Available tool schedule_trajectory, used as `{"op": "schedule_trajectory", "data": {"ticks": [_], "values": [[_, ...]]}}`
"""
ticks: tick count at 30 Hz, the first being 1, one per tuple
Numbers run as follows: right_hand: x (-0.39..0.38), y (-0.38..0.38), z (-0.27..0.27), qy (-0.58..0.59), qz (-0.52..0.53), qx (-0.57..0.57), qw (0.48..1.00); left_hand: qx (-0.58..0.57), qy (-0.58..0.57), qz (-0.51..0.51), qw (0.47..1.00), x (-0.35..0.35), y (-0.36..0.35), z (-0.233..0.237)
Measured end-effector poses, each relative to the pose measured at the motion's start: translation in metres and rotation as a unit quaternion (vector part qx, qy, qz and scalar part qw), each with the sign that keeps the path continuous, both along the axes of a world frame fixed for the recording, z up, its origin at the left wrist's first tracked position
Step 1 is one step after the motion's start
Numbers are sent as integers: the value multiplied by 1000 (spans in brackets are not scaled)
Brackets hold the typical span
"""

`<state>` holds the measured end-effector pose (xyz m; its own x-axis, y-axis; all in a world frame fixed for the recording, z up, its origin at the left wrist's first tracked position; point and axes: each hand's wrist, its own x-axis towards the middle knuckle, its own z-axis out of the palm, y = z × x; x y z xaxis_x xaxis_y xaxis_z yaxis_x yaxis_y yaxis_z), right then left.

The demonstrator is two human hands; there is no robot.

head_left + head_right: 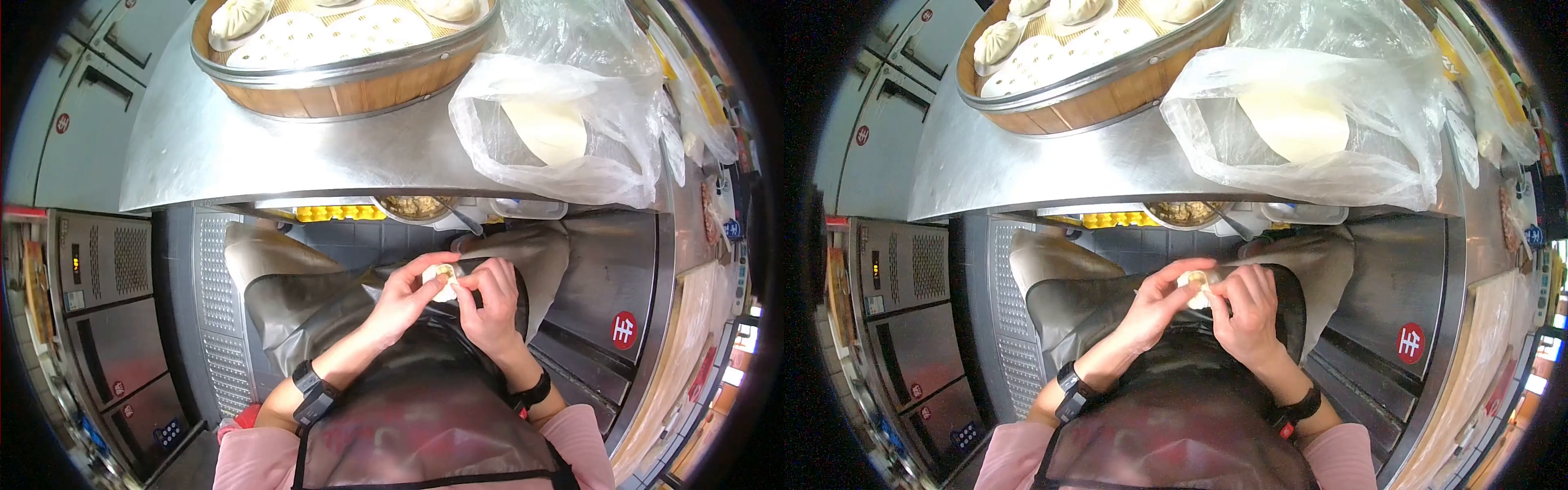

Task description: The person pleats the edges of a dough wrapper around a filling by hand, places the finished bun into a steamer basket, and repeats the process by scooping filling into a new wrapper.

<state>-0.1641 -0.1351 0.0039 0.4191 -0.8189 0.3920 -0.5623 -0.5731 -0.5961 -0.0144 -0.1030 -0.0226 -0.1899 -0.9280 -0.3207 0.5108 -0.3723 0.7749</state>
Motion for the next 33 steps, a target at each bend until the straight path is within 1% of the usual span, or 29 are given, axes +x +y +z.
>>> {"op": "schedule_trajectory", "data": {"ticks": [2, 7, 10, 12, 14, 16, 17, 18, 20, 21, 23, 24, 26, 30, 32, 33], "values": [[1, 0, -3, 1, -5, -8, 1000, -25, -30, -6, 999, -2, 0, 0], [4, -2, -4, 10, -12, -45, 999, 8, -6, -6, 1000, -4, -1, 0], [-1, 0, -4, 18, 14, -68, 997, 4, -9, -5, 1000, -3, 1, -6], [-7, 3, -2, 38, 116, -128, 984, -8, -16, -7, 1000, -2, 2, -7], [-6, 4, 4, 51, 109, -105, 987, -32, -45, -6, 998, -3, 3, -7], [-1, 2, 7, 17, 11, -27, 999, -28, -44, -16, 999, -4, 3, -6], [-4, 6, 6, 16, 28, -7, 999, -20, -43, -25, 999, -5, 8, -3], [-6, 6, 3, 16, 29, -9, 999, -22, -43, -24, 999, -4, 9, -3], [-10, 6, 0, 30, 72, -8, 997, -43, -70, -63, 995, -1, 9, -2], [-10, 6, -1, 29, 72, -8, 997, -44, -70, -63, 995, -1, 9, 0], [-9, 7, -2, 67, 64, -63, 994, -37, -64, -63, 995, -2, 9, 3], [-9, 7, 0, 67, 65, -63, 994, -37, -64, -63, 995, -1, 9, 2], [-5, 1, 3, 72, 80, -76, 991, -112, -143, -79, 980, 2, 3, -5], [-5, -1, 4, 71, 64, -46, 994, -94, -145, -74, 982, 1, 5, -6], [-8, -1, -2, 84, 99, -27, 991, -90, -171, -79, 978, 0, 4, -8], [-8, 0, -3, 84, 100, -27, 991, -90, -171, -78, 978, -2, 4, -10]]}}
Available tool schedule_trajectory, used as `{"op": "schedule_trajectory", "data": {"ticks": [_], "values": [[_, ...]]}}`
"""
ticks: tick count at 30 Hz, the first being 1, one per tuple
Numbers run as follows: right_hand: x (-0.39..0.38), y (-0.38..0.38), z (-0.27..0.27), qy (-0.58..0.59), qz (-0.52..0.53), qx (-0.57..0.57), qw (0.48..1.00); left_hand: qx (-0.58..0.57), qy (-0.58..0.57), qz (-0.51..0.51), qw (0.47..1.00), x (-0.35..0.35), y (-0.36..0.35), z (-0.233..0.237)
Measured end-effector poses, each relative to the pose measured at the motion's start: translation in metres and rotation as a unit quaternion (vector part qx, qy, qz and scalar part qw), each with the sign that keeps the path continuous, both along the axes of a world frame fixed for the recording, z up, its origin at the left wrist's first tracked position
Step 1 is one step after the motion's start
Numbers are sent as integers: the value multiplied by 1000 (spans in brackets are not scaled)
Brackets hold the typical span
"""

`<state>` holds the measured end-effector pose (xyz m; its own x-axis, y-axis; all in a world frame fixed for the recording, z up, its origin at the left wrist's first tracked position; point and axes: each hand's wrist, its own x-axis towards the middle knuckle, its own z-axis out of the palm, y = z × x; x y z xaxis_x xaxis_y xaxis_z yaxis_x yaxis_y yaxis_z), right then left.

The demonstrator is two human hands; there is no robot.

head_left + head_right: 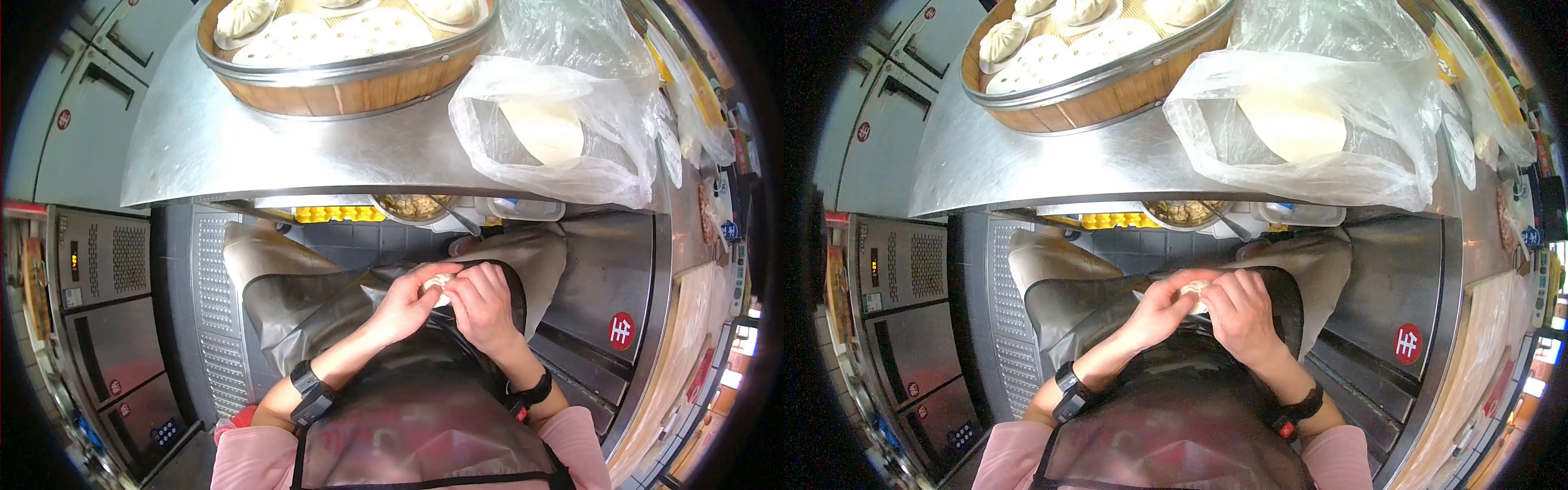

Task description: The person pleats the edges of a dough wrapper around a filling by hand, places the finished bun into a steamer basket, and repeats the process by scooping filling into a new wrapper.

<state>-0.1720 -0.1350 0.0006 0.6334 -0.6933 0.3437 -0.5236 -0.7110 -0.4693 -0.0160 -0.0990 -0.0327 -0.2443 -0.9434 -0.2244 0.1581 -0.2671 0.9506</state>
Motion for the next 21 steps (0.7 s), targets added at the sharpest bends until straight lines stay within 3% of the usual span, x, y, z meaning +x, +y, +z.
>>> {"op": "schedule_trajectory", "data": {"ticks": [2, 9, 11, 12, 13, 15, 17, 21], "values": [[2, 2, -2, -5, -11, -16, 1000, 5, 13, 47, 999, -4, 0, -4], [13, -1, -1, -43, -42, -34, 998, 33, 9, 57, 998, 3, -10, -8], [10, -1, 8, -109, -85, 6, 990, 63, 195, 74, 976, 14, -15, 20], [10, -1, 17, -161, -96, 57, 981, 68, 212, 92, 971, 18, -13, 35], [12, 1, 19, -160, -97, 57, 981, 68, 213, 91, 970, 16, -13, 32], [21, 3, 21, -228, -74, 176, 955, 84, 294, 92, 948, 12, -12, 23], [25, -2, 9, -139, -34, 51, 988, 139, 344, 161, 915, 2, -11, 22], [26, 2, 11, -105, -83, -7, 991, 137, 347, 167, 913, 1, -8, 21]]}}
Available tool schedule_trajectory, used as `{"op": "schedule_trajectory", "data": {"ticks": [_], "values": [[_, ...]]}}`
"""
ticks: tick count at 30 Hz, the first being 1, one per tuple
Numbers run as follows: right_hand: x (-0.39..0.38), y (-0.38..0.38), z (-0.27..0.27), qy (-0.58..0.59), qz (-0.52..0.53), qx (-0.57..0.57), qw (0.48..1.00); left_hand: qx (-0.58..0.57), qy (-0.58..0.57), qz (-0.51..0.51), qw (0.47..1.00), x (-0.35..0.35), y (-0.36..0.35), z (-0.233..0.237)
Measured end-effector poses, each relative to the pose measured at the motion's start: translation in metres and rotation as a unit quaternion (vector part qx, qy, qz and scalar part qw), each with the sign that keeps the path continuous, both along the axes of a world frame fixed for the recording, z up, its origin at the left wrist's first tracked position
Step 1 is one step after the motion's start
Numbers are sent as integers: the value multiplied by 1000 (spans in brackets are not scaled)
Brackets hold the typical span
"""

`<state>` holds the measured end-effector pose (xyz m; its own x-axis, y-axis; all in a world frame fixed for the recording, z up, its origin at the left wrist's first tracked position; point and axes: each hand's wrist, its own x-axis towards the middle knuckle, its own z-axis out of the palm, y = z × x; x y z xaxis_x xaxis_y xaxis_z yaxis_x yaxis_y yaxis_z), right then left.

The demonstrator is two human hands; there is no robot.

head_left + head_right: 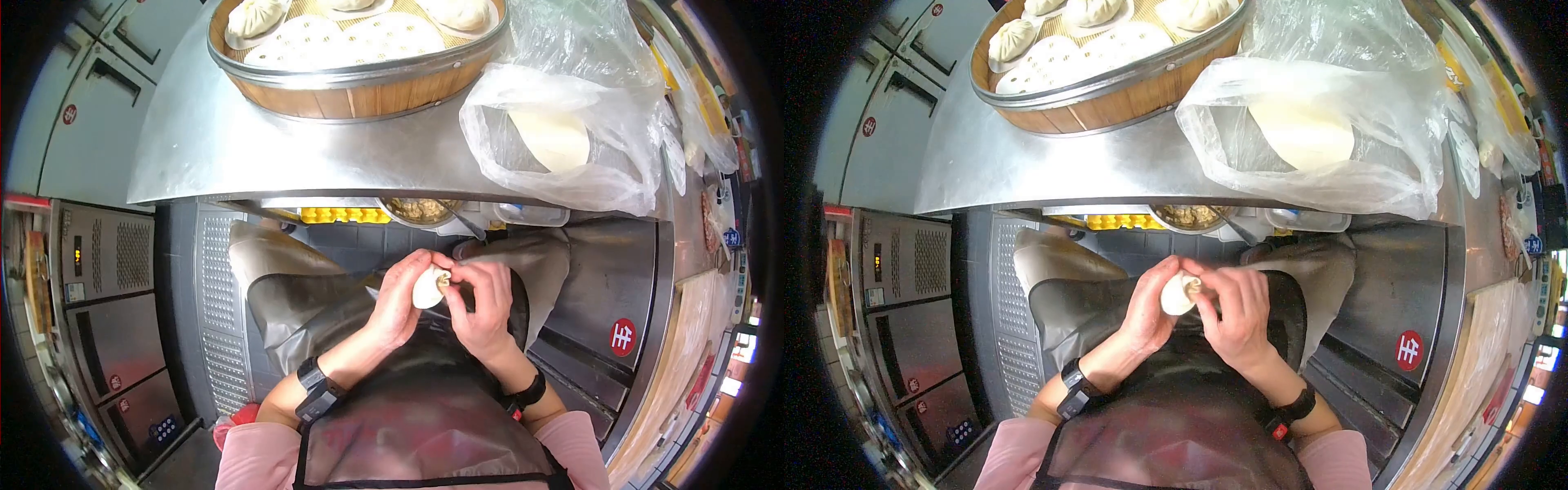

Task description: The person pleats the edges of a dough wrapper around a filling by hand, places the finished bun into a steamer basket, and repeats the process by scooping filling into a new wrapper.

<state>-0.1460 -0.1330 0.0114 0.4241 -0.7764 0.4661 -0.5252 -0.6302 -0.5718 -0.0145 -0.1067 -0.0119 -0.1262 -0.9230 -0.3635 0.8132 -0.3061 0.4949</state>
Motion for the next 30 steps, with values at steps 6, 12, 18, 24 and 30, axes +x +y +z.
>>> {"op": "schedule_trajectory", "data": {"ticks": [6, 12, 18, 24, 30], "values": [[-6, -2, -6, 30, 21, -37, 999, 4, -50, 2, 999, -7, 0, -1], [-5, -7, 7, 68, 45, -71, 994, 14, -64, -19, 998, -3, 2, -3], [-17, -7, 4, 76, 114, -86, 987, 43, 2, -60, 997, 3, 1, -2], [-19, -14, 14, 98, 179, -38, 978, 43, 8, -134, 990, 10, 1, -10], [-20, -13, 19, 125, 242, -89, 958, 60, -13, -190, 980, 18, 1, -2]]}}
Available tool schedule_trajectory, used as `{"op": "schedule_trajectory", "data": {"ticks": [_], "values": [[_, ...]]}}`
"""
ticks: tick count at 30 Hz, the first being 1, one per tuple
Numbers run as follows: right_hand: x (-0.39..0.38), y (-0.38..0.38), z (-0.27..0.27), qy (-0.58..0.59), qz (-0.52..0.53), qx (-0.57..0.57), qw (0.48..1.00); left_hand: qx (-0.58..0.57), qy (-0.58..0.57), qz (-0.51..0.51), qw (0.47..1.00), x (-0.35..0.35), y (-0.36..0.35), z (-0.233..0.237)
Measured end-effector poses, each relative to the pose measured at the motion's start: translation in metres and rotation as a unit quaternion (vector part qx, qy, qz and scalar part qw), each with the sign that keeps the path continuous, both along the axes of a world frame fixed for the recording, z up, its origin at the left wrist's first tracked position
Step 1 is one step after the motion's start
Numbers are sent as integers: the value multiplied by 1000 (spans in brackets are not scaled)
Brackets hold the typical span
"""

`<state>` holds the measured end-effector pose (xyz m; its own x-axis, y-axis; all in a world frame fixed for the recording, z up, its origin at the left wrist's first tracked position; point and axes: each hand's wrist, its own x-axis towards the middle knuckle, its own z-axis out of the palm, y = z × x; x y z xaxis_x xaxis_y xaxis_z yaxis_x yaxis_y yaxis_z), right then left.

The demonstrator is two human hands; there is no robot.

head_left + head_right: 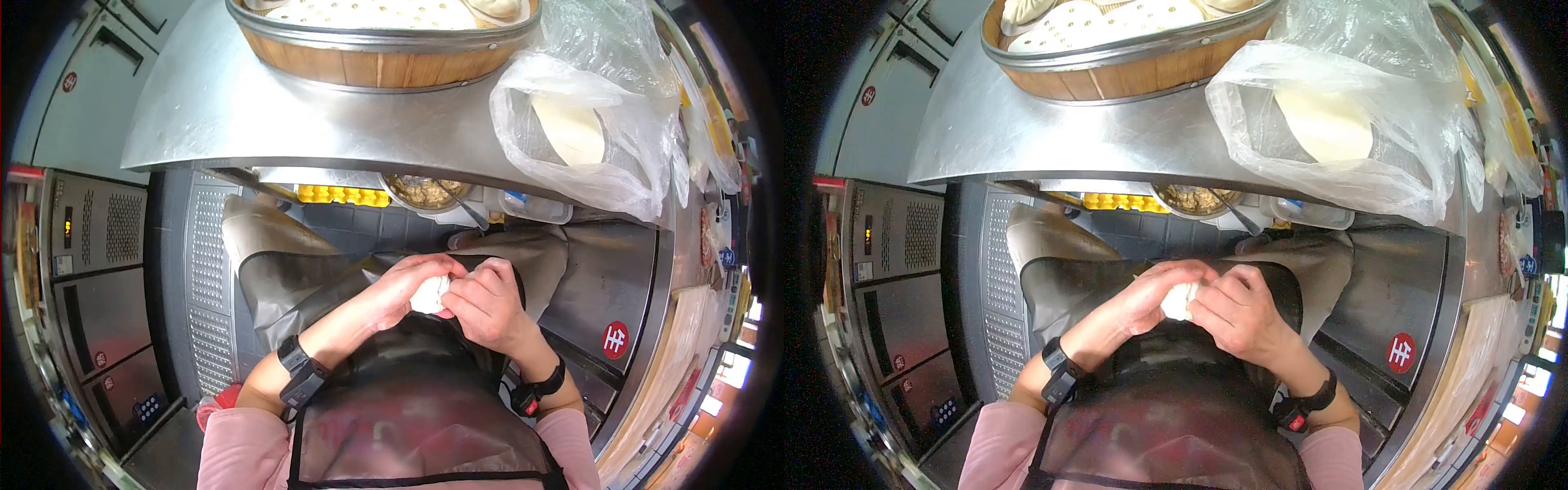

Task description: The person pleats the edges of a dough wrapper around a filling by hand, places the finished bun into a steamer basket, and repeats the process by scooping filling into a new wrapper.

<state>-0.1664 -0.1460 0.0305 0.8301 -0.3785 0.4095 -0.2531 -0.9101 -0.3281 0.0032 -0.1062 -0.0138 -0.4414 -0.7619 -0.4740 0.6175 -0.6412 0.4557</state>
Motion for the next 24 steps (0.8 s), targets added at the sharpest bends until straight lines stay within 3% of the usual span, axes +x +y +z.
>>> {"op": "schedule_trajectory", "data": {"ticks": [6, 8, 10, 12, 14, 16, 24], "values": [[4, -12, 5, 19, 17, 36, 999, 32, -3, -95, 995, 11, -7, 2], [4, -11, 5, 24, 13, 58, 998, 13, 126, -119, 985, 21, -9, 15], [6, -4, 7, -59, -61, 157, 984, 6, 119, -66, 991, 11, -1, 11], [11, 2, 0, -68, -77, 173, 980, -97, 6, 157, 983, -7, 4, 4], [15, 5, -6, -67, -100, 129, 984, -83, -11, 162, 983, -6, 6, 1], [16, 2, -2, -51, -91, 102, 989, -88, -43, 100, 990, -1, 6, 0], [13, -4, -4, 55, 13, -1, 998, -80, -121, 51, 988, 1, 4, 1]]}}
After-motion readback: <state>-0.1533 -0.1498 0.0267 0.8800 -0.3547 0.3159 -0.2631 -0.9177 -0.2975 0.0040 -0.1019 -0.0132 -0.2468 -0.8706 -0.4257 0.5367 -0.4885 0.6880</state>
